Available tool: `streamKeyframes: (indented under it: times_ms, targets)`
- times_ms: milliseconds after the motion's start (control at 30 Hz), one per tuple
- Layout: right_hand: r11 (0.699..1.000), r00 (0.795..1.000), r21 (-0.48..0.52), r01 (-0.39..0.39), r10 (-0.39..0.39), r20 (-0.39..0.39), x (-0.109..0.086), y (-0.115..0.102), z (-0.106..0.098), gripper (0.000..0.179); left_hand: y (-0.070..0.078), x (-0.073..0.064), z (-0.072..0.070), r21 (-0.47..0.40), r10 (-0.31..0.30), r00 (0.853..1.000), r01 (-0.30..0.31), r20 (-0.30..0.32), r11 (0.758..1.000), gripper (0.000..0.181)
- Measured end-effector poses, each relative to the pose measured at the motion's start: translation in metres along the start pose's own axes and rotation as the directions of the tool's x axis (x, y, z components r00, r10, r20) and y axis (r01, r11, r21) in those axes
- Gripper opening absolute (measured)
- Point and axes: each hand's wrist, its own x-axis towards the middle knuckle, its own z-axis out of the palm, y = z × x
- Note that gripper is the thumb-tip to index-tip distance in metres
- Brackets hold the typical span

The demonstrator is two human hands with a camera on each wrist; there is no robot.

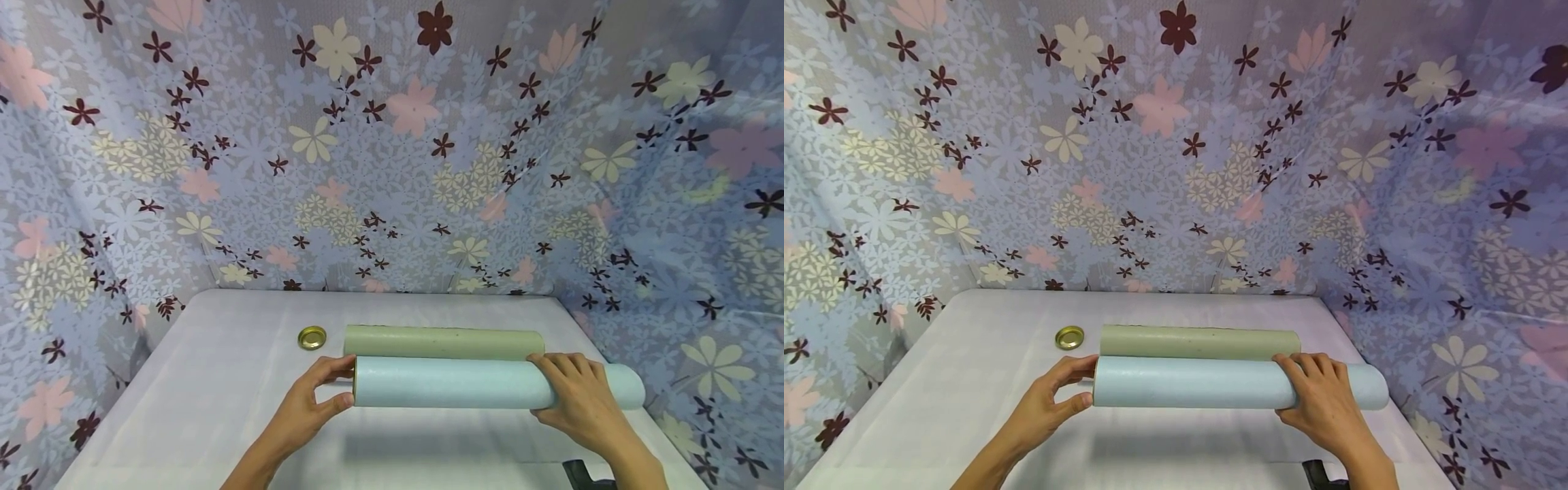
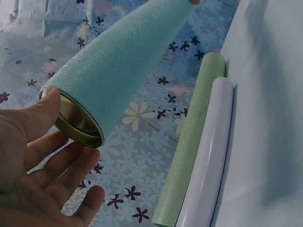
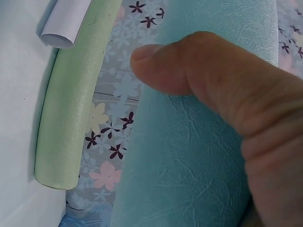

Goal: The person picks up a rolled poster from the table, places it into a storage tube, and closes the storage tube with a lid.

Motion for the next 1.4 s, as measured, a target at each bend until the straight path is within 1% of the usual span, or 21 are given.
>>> streamKeyframes:
  times_ms: [133, 300, 433, 600, 733, 833, 867, 967, 1000, 1033, 1067, 1100, 1133, 1167, 1200, 1267, 1300, 1333, 1367, 1400]
  targets:
    - [1.0, 1.0, -0.002, -0.001, 0.001, 0.0, 0.001, -0.001, -0.001, 0.085, 0.0, 0.0, -0.001, 0.009, -0.01, 1.0, 0.01, -0.001, 1.0, 0.051]
    - [1.0, 1.0, 0.001, 0.001, -0.001, -0.004, 0.001, -0.002, 0.0, 0.084, -0.001, -0.001, -0.001, 0.036, 0.009, 1.0, -0.009, -0.009, 0.999, 0.05]
    - [1.0, 1.0, -0.004, 0.004, -0.004, -0.008, 0.001, -0.002, 0.001, 0.084, -0.003, -0.001, -0.001, 0.037, 0.021, 1.0, -0.021, -0.007, 0.999, 0.05]
    - [1.0, 1.0, -0.006, -0.006, 0.006, -0.003, 0.001, -0.002, 0.002, 0.084, -0.002, -0.002, -0.001, 0.031, 0.022, 1.0, -0.022, 0.0, 0.999, 0.049]
    - [1.0, 1.0, 0.0, -0.019, 0.019, 0.002, 0.002, -0.003, 0.001, 0.084, 0.002, -0.001, -0.001, 0.063, 0.069, 0.997, -0.068, -0.021, 0.996, 0.047]
    - [1.0, 1.0, 0.005, -0.026, 0.026, 0.004, 0.003, -0.003, 0.0, 0.085, 0.006, 0.0, -0.002, 0.101, 0.12, 0.992, -0.115, -0.046, 0.988, 0.048]
    - [1.0, 1.0, 0.008, -0.028, 0.028, 0.005, 0.003, -0.004, -0.001, 0.085, 0.008, 0.0, -0.003, 0.115, 0.13, 0.99, -0.123, -0.056, 0.986, 0.048]
    - [1.0, 1.0, 0.009, -0.025, 0.025, -0.001, 0.004, -0.004, -0.002, 0.085, 0.014, 0.001, -0.002, 0.177, 0.166, 0.982, -0.149, -0.089, 0.973, 0.052]
    - [1.0, 1.0, 0.009, -0.024, 0.024, -0.003, 0.004, -0.004, -0.003, 0.085, 0.017, 0.001, -0.002, 0.214, 0.174, 0.979, -0.149, -0.104, 0.965, 0.055]
    - [1.0, 1.0, 0.01, -0.021, 0.022, -0.005, 0.004, -0.004, -0.003, 0.085, 0.02, 0.001, -0.001, 0.259, 0.188, 0.976, -0.153, -0.114, 0.954, 0.058]
    - [1.0, 1.0, 0.01, -0.02, 0.02, -0.007, 0.004, -0.005, -0.004, 0.085, 0.022, 0.001, 0.0, 0.312, 0.213, 0.97, -0.166, -0.121, 0.935, 0.061]
    - [1.0, 1.0, 0.01, -0.018, 0.018, -0.007, 0.004, -0.005, -0.004, 0.085, 0.025, 0.001, 0.001, 0.371, 0.244, 0.962, -0.184, -0.122, 0.91, 0.064]
    - [1.0, 1.0, 0.011, -0.017, 0.017, -0.007, 0.005, -0.005, -0.004, 0.084, 0.028, 0.001, 0.003, 0.43, 0.28, 0.953, -0.205, -0.118, 0.88, 0.068]
    - [1.0, 1.0, 0.011, -0.017, 0.017, -0.006, 0.004, -0.005, -0.005, 0.084, 0.029, 0.002, 0.004, 0.493, 0.318, 0.942, -0.227, -0.108, 0.84, 0.071]
    - [1.0, 1.0, 0.011, -0.018, 0.018, -0.005, 0.004, -0.006, -0.005, 0.084, 0.031, 0.003, 0.005, 0.557, 0.363, 0.927, -0.255, -0.092, 0.791, 0.074]
    - [1.0, 1.0, 0.013, -0.02, 0.02, -0.003, 0.004, -0.006, -0.005, 0.084, 0.034, 0.005, 0.008, 0.652, 0.45, 0.892, -0.314, -0.048, 0.691, 0.077]
    - [1.0, 1.0, 0.013, -0.021, 0.021, -0.002, 0.004, -0.006, -0.006, 0.084, 0.035, 0.006, 0.009, 0.686, 0.479, 0.877, -0.333, -0.026, 0.647, 0.078]
    - [1.0, 1.0, 0.013, -0.021, 0.021, -0.001, 0.004, -0.006, -0.006, 0.083, 0.035, 0.006, 0.011, 0.714, 0.5, 0.866, -0.346, -0.007, 0.609, 0.078]
    - [1.0, 1.0, 0.013, -0.021, 0.021, -0.001, 0.004, -0.006, -0.006, 0.083, 0.036, 0.007, 0.012, 0.737, 0.513, 0.858, -0.354, 0.011, 0.576, 0.079]
    - [1.0, 1.0, 0.013, -0.021, 0.021, -0.001, 0.004, -0.006, -0.006, 0.084, 0.036, 0.008, 0.013, 0.752, 0.523, 0.852, -0.361, 0.026, 0.551, 0.079]
